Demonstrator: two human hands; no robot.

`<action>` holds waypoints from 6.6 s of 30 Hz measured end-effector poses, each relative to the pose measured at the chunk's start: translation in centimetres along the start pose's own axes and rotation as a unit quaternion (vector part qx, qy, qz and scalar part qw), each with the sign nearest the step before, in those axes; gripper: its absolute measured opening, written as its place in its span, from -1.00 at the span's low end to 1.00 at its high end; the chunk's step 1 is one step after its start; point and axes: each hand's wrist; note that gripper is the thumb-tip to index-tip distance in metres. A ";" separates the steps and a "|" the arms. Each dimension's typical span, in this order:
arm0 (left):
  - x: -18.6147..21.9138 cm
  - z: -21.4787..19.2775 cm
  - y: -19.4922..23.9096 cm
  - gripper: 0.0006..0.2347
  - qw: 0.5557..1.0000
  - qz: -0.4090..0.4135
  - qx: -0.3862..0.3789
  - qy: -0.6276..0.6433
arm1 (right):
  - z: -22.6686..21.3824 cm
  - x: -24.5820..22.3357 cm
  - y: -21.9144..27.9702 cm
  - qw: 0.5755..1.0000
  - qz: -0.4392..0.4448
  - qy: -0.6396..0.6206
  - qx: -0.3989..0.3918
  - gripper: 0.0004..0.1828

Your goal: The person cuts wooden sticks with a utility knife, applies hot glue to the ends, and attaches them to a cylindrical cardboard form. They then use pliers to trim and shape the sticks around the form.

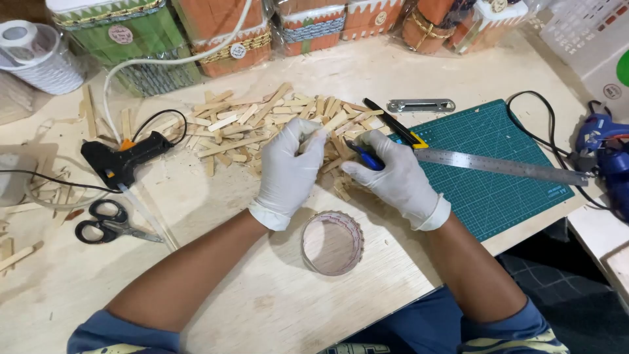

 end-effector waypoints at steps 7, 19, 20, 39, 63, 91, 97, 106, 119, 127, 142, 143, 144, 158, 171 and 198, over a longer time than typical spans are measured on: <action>0.4 0.4 0.2 -0.91 0.997 -0.027 -0.038 0.062 | 0.7 0.1 -1.6 0.977 0.085 -0.171 0.091 -0.60; -0.8 1.4 1.1 -0.91 0.996 0.057 -0.066 -0.001 | -0.9 -2.8 0.8 0.923 0.037 -0.375 0.077 -0.99; -1.2 1.5 1.1 -0.91 0.996 0.057 -0.072 0.003 | -0.9 -2.6 0.9 0.916 0.036 -0.393 0.070 -1.00; 0.0 1.4 1.7 -0.89 0.997 0.001 -0.076 0.019 | -0.1 -1.7 0.7 0.857 0.086 -0.507 0.022 -0.97; -0.4 0.8 0.5 -0.91 0.998 -0.020 -0.042 -0.050 | -0.1 1.0 -1.4 0.982 0.071 -0.091 0.149 -0.92; 1.1 1.3 -0.1 -0.89 0.989 -0.118 -0.029 0.081 | -0.8 0.3 0.3 0.997 -0.068 -0.039 -0.027 -0.71; 0.9 1.4 0.1 -0.89 0.989 -0.121 -0.020 0.083 | -0.6 0.4 0.3 0.997 -0.075 -0.025 -0.020 -0.68; 0.7 1.7 0.3 -0.90 0.990 -0.107 -0.017 0.085 | -0.5 -0.2 0.5 0.997 -0.073 -0.029 -0.028 -0.75; 0.5 1.7 0.9 -0.86 0.995 -0.065 -0.016 0.079 | -0.1 0.2 0.4 0.999 -0.048 -0.021 -0.008 -0.68; 1.7 0.6 0.8 -0.90 0.998 -0.046 -0.023 0.025 | 0.5 0.5 0.7 0.996 -0.049 0.044 0.055 -0.69; 1.4 0.5 0.6 -0.87 0.999 -0.041 -0.004 0.029 | -0.5 -0.9 0.8 0.991 -0.100 -0.065 0.054 -0.76; 1.3 0.5 0.5 -0.87 0.999 -0.035 -0.007 0.023 | -0.6 -1.3 0.8 0.992 -0.105 -0.064 0.042 -0.74; 1.2 0.4 0.4 -0.87 0.999 -0.030 -0.009 0.018 | -0.8 -1.7 0.8 0.991 -0.109 -0.064 0.031 -0.72; 0.2 0.5 0.8 -0.90 0.999 0.015 -0.028 0.010 | -0.4 -0.6 0.6 0.992 -0.115 -0.043 -0.005 -0.73; 0.2 0.6 1.0 -0.89 0.999 0.020 -0.031 0.022 | 0.7 1.5 0.3 0.993 -0.112 0.008 0.024 -0.74; 0.8 -1.2 -2.7 -0.65 0.966 -0.225 -0.103 0.075 | -0.5 -0.8 0.1 0.951 -0.070 0.302 0.004 -0.52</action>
Point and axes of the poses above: each hand's wrist, its own y-axis away from the middle knuckle, its own z-axis out of the palm, x = y × z
